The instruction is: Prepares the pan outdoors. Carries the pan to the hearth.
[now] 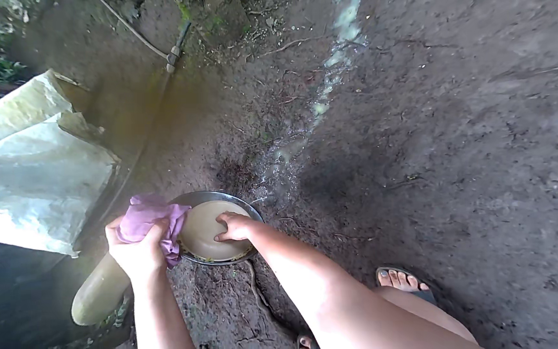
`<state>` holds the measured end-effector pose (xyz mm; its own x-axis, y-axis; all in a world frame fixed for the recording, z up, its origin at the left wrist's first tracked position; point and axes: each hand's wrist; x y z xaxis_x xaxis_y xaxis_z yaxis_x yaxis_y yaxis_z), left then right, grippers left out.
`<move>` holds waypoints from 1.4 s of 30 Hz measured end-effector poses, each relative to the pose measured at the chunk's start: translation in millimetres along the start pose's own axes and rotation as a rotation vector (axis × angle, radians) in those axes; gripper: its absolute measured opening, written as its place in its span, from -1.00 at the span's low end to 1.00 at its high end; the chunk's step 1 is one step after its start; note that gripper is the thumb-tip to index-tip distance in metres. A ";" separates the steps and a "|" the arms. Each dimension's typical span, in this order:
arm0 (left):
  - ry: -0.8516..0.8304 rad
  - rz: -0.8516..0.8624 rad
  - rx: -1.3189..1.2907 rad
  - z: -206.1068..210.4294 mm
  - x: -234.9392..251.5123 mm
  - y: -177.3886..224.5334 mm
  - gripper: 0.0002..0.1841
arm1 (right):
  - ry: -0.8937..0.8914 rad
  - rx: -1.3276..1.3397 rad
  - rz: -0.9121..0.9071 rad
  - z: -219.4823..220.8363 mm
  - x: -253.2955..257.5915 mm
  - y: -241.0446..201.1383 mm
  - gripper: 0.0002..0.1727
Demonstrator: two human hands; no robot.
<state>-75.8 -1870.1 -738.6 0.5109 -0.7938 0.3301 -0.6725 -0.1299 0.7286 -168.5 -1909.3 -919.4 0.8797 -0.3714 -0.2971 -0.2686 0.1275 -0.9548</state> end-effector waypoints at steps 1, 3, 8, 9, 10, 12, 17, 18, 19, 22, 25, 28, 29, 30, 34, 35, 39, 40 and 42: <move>-0.001 -0.003 -0.002 -0.2 -0.2 0.4 -0.30 | -0.003 0.001 -0.002 0.0 -0.5 -0.2 -0.14; 0.003 -0.013 0.004 -1.0 -0.1 0.3 -0.29 | -0.011 -0.001 -0.003 -0.3 -1.8 -1.3 -0.15; 0.011 -0.027 0.022 -2.9 0.4 -1.4 -0.28 | -0.010 0.009 -0.003 2.2 -0.1 -1.1 -0.15; 0.009 -0.033 0.031 -2.7 0.1 -0.3 -0.27 | -0.009 0.012 -0.002 2.3 -0.4 -1.2 -0.15; 0.009 -0.038 0.040 -2.1 0.0 1.0 -0.27 | -0.010 0.013 -0.003 2.5 -0.4 -1.3 -0.15; 0.012 -0.034 0.047 -2.2 0.2 1.6 -0.27 | -0.017 0.007 -0.006 3.0 0.1 -1.5 -0.15; 0.009 -0.026 0.042 -3.6 1.8 2.0 -0.28 | -0.018 0.024 -0.009 3.5 -0.8 -3.7 -0.15; 0.009 -0.027 0.042 -3.8 2.1 2.2 -0.28 | -0.018 0.025 -0.012 3.6 -0.5 -3.9 -0.15; 0.008 -0.029 0.044 -3.9 2.3 2.4 -0.28 | -0.018 0.025 -0.012 3.6 -0.6 -4.3 -0.15; -0.004 -0.027 0.037 -4.7 3.2 1.8 -0.26 | -0.017 0.021 -0.005 3.5 -1.6 -5.6 -0.15; -0.009 -0.023 0.033 -4.7 4.4 1.6 -0.28 | -0.012 0.023 -0.008 4.5 0.0 -4.8 -0.15; -0.016 -0.015 0.014 -4.2 5.8 0.0 -0.29 | -0.010 0.030 -0.007 4.6 0.3 -4.6 -0.14; -0.022 -0.014 0.016 -4.2 6.2 -0.1 -0.29 | -0.011 0.030 -0.007 4.4 0.2 -4.7 -0.14; -0.025 -0.011 0.017 -3.8 6.4 0.1 -0.30 | -0.011 0.030 -0.006 4.2 0.0 -4.7 -0.15; -0.025 -0.015 0.011 -1.1 5.5 6.5 -0.30 | -0.016 0.027 -0.009 4.4 0.5 -3.9 -0.14; -0.029 -0.016 0.011 -1.0 5.6 7.1 -0.30 | -0.017 0.023 -0.013 4.6 0.8 -3.7 -0.15; -0.034 -0.019 0.025 -2.1 6.3 4.8 -0.31 | -0.017 0.028 -0.017 4.4 -0.6 -3.9 -0.15; -0.035 -0.019 0.022 -1.9 6.2 4.6 -0.30 | -0.016 0.031 -0.017 4.1 -0.9 -3.9 -0.15; -0.034 -0.020 0.013 -0.5 5.5 6.8 -0.30 | -0.017 0.035 -0.018 4.2 -0.6 -3.2 -0.15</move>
Point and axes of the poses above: each hand's wrist, its own x-axis towards the middle knuckle, its own z-axis out of the palm, y = z × x, and after that the axes turned 4 degrees about -x, right-handed
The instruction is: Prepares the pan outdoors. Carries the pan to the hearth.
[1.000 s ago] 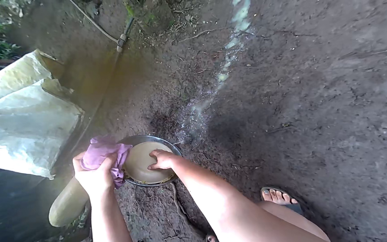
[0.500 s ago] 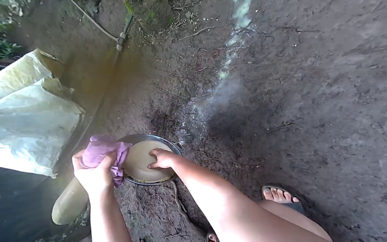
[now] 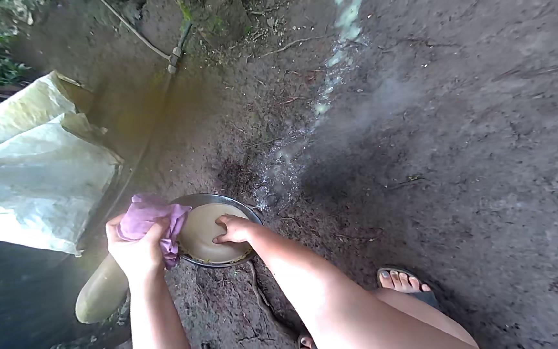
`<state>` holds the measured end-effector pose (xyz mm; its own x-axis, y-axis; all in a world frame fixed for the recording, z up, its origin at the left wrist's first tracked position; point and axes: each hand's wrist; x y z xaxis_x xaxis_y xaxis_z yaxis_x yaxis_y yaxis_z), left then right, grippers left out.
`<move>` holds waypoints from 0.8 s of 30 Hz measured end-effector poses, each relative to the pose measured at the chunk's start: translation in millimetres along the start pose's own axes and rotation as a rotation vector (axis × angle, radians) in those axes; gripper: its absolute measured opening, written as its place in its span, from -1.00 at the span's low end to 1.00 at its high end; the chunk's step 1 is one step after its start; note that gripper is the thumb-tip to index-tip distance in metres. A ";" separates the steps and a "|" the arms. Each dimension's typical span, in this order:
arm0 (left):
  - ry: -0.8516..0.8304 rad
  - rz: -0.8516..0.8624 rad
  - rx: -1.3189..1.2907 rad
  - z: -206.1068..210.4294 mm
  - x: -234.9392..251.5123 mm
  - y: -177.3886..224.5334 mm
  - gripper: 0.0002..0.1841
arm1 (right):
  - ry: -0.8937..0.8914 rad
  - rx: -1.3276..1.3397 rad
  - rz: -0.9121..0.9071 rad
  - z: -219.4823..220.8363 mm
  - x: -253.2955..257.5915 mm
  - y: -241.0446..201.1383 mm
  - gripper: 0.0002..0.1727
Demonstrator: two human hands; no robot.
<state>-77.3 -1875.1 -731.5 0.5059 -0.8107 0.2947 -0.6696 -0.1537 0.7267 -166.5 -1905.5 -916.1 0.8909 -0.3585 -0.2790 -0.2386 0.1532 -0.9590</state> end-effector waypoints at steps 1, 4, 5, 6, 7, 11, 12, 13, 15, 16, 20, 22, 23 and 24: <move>0.000 -0.002 0.002 0.6 -0.4 1.4 -0.30 | 0.000 0.002 -0.003 0.7 0.9 0.7 -0.14; -0.001 -0.003 0.020 1.4 -0.2 2.5 -0.29 | 0.002 0.008 -0.007 0.5 1.2 1.5 -0.15; -0.004 -0.002 0.025 1.6 0.4 2.3 -0.29 | 0.002 0.010 -0.008 0.0 0.7 1.5 -0.16; -0.009 0.001 0.022 1.4 1.2 1.6 -0.30 | 0.001 0.010 -0.009 -0.4 0.4 1.4 -0.16; -0.010 0.003 0.020 1.4 1.7 1.0 -0.30 | 0.001 0.011 -0.008 -0.6 0.2 1.4 -0.16; -0.013 -0.008 0.051 2.6 1.8 1.6 -0.27 | 0.008 0.019 0.011 -1.2 -0.8 0.8 -0.15; -0.011 -0.009 0.053 3.5 1.7 2.2 -0.27 | 0.007 0.023 0.013 -1.6 -0.9 0.9 -0.15; -0.012 -0.008 0.053 4.0 2.0 2.4 -0.27 | 0.008 0.027 0.013 -1.9 -0.7 1.2 -0.15; -0.017 -0.005 0.053 4.6 2.7 2.1 -0.28 | 0.012 0.028 0.010 -2.2 -0.3 1.7 -0.15; -0.017 -0.002 0.050 4.8 3.1 1.9 -0.29 | 0.012 0.025 0.008 -2.4 -0.2 1.8 -0.15; -0.028 -0.002 0.062 4.7 4.5 1.6 -0.30 | 0.015 0.043 0.007 -2.2 0.5 2.6 -0.15; -0.026 0.001 0.062 5.1 5.0 1.8 -0.29 | 0.012 0.041 0.007 -2.4 1.2 2.6 -0.14; -0.024 0.003 0.061 5.4 4.9 2.3 -0.29 | 0.010 0.041 0.008 -2.5 1.0 2.2 -0.14; -0.021 0.002 0.060 5.8 5.0 2.8 -0.29 | 0.010 0.043 0.006 -2.6 0.9 2.0 -0.15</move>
Point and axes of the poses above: each hand's wrist, its own x-axis towards the middle knuckle, its own z-axis out of the palm, y = z × x, and after that the axes turned 4 degrees about -x, right-handed
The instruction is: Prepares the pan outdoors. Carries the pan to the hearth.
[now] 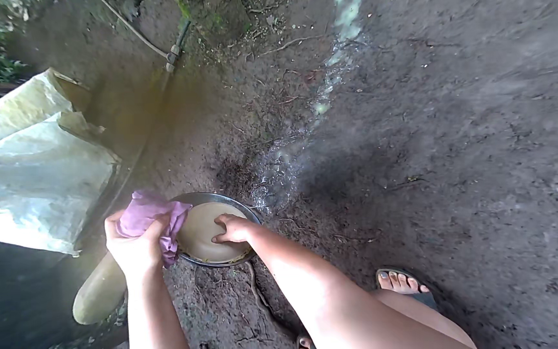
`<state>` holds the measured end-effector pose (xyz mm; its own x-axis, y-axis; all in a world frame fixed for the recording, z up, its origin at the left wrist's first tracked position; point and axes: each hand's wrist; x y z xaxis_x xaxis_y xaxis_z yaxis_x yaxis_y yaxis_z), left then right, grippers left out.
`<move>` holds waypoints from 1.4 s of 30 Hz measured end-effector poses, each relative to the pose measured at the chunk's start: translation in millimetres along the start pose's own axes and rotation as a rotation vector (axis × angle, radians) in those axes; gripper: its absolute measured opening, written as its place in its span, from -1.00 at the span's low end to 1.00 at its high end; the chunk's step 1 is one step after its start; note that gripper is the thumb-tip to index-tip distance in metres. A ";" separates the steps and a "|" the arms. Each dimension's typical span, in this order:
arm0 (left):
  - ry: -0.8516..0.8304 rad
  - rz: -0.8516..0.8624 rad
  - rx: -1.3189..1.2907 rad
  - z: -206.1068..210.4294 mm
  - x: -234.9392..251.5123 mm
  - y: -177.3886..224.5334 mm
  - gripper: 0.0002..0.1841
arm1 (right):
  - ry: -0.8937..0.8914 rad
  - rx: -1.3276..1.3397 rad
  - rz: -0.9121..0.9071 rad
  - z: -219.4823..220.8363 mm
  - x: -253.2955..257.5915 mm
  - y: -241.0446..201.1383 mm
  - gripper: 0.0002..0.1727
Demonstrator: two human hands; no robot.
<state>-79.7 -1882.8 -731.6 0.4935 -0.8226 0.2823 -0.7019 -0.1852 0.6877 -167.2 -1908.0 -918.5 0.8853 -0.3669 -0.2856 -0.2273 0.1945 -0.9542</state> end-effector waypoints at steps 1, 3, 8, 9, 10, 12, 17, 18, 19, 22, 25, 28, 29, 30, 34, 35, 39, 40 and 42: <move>-0.003 -0.001 -0.002 0.1 0.1 0.3 -0.29 | 0.001 0.004 -0.001 -0.2 -0.1 -0.2 -0.15; -0.009 0.000 -0.001 0.1 0.4 0.5 -0.29 | 0.005 0.012 -0.004 0.2 0.1 0.0 -0.15; -0.014 -0.003 -0.011 1.4 1.0 2.6 -0.30 | 0.001 0.008 -0.004 0.3 0.2 -0.2 -0.15; -0.015 -0.006 -0.012 1.7 1.0 3.1 -0.29 | 0.000 0.006 -0.004 0.5 0.7 0.0 -0.15; -0.017 -0.010 -0.011 1.8 0.9 3.4 -0.29 | -0.001 0.003 -0.005 0.7 1.1 0.4 -0.15; -0.017 -0.011 -0.002 0.9 1.3 2.5 -0.28 | 0.002 0.000 -0.012 1.2 1.7 1.1 -0.15; -0.021 -0.011 0.011 -0.3 1.9 2.5 -0.27 | 0.005 0.012 -0.010 0.1 -2.4 -1.5 -0.15; -0.023 -0.008 0.006 -0.3 2.0 2.3 -0.26 | 0.004 0.010 -0.010 -0.2 -2.7 -1.7 -0.15; -0.024 -0.009 0.002 -0.3 1.8 2.2 -0.26 | 0.004 0.007 -0.010 -0.3 -2.9 -1.8 -0.15; -0.027 -0.016 0.006 -0.5 1.4 3.6 -0.26 | 0.001 0.004 -0.010 -0.8 -4.1 -2.7 -0.14; -0.031 -0.009 0.006 -1.1 1.8 3.7 -0.26 | 0.001 0.012 -0.015 -0.8 -4.4 -3.4 -0.14; -0.030 -0.015 0.009 -0.8 2.4 5.0 -0.27 | 0.003 0.003 -0.024 -0.4 -2.7 -2.7 -0.14; -0.029 -0.019 0.012 -0.2 1.9 7.1 -0.27 | 0.004 0.004 -0.025 -0.4 -2.7 -2.9 -0.14; -0.029 -0.022 0.012 -0.2 1.7 7.6 -0.26 | 0.004 0.008 -0.024 -0.2 -2.8 -3.0 -0.14; -0.028 -0.009 0.006 0.0 2.7 6.4 -0.27 | 0.006 0.014 -0.023 1.2 -1.2 -2.1 -0.14; -0.029 -0.007 0.010 0.3 2.6 7.4 -0.27 | 0.007 0.014 -0.023 1.2 -0.8 -2.1 -0.14; -0.028 -0.010 0.012 0.2 2.6 7.9 -0.26 | 0.001 0.013 -0.021 0.4 -2.5 -3.8 -0.14; -0.027 -0.007 0.005 0.4 2.8 7.7 -0.27 | 0.001 0.015 -0.022 0.4 -2.6 -3.9 -0.14; -0.029 0.004 -0.004 0.7 2.9 8.0 -0.28 | 0.008 0.022 -0.027 0.5 -2.7 -3.8 -0.14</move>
Point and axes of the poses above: each hand's wrist, its own x-axis towards the middle knuckle, its own z-axis out of the palm, y = z × x, and after that the axes turned 4 degrees about -x, right-handed
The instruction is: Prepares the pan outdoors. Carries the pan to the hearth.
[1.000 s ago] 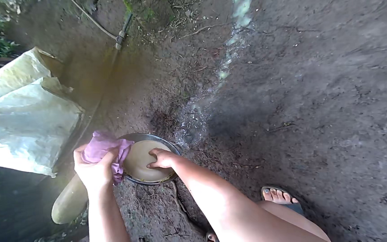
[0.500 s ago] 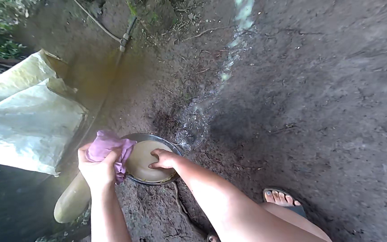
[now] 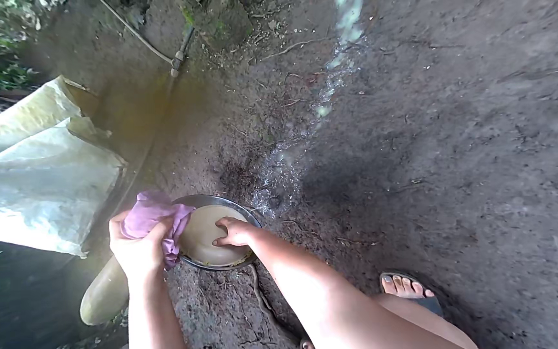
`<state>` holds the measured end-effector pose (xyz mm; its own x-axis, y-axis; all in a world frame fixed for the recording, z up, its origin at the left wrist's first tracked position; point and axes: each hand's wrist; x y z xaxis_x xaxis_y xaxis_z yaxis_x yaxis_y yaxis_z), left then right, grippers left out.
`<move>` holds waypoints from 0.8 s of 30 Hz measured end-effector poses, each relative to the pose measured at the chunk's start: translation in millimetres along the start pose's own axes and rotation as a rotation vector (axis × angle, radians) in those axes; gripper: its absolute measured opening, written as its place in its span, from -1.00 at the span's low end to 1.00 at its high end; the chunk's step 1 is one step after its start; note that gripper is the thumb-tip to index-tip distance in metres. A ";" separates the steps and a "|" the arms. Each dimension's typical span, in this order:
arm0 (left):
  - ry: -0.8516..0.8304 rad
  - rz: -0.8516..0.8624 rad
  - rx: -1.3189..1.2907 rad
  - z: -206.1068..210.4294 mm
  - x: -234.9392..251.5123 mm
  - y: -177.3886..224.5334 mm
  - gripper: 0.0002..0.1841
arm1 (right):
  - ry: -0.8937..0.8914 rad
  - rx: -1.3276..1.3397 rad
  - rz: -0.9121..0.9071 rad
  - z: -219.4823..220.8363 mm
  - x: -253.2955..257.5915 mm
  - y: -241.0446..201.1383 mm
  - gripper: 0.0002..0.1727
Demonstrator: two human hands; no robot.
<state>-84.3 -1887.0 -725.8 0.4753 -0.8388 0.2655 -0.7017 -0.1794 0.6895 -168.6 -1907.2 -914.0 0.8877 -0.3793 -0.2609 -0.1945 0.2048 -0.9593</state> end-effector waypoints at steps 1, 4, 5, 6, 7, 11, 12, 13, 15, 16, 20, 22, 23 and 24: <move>-0.002 0.008 -0.001 -0.3 0.0 -0.4 -0.28 | 0.002 0.000 -0.004 0.4 0.5 0.5 -0.14; -0.009 0.036 0.003 -2.2 -0.2 -1.5 -0.29 | 0.012 0.009 -0.005 2.3 1.9 1.7 -0.14; -0.010 0.038 0.003 -2.9 -0.2 -1.8 -0.29 | 0.016 0.010 -0.002 2.7 2.4 1.9 -0.14; -0.011 0.039 0.009 -2.7 -0.1 -1.5 -0.30 | 0.021 0.009 -0.002 2.4 2.8 1.9 -0.15; -0.011 0.036 0.018 -2.6 -0.4 -0.7 -0.29 | 0.021 0.004 -0.003 2.0 3.0 1.8 -0.15; -0.001 0.020 0.052 -0.5 -3.2 7.4 -0.28 | 0.017 0.010 -0.005 1.8 2.0 -0.2 -0.14; 0.003 0.019 0.051 -0.5 -3.2 8.2 -0.28 | 0.015 0.014 -0.005 2.2 1.8 -0.7 -0.14; 0.003 0.021 0.050 -0.6 -2.9 8.5 -0.28 | 0.015 0.019 -0.006 2.5 2.1 -1.0 -0.14; -0.001 0.022 0.059 -1.5 -1.9 8.6 -0.28 | 0.011 0.026 -0.007 2.6 2.4 -2.1 -0.14; -0.004 0.022 0.064 -2.8 -0.9 6.8 -0.28 | 0.010 0.031 -0.006 2.6 2.2 -2.7 -0.14; -0.013 0.035 0.054 -6.1 3.2 0.3 -0.26 | 0.007 0.036 -0.009 3.3 4.2 -3.1 -0.13; -0.020 0.041 0.060 -5.9 4.2 1.6 -0.27 | 0.011 0.040 -0.020 4.3 5.8 -2.3 -0.14; -0.022 0.040 0.063 -5.9 4.8 2.0 -0.27 | 0.011 0.043 -0.024 5.0 6.4 -2.0 -0.14; -0.024 0.040 0.065 -5.7 5.4 2.2 -0.27 | 0.010 0.043 -0.026 5.5 6.9 -1.7 -0.13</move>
<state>-80.3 -1889.0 -718.9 0.4338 -0.8578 0.2755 -0.7531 -0.1774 0.6335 -159.8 -1905.3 -913.5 0.8879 -0.3941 -0.2371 -0.1530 0.2332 -0.9603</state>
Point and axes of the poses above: each hand's wrist, its own x-axis towards the middle knuckle, its own z-axis out of the palm, y = z × x, and after that the axes turned 4 degrees about -x, right-handed
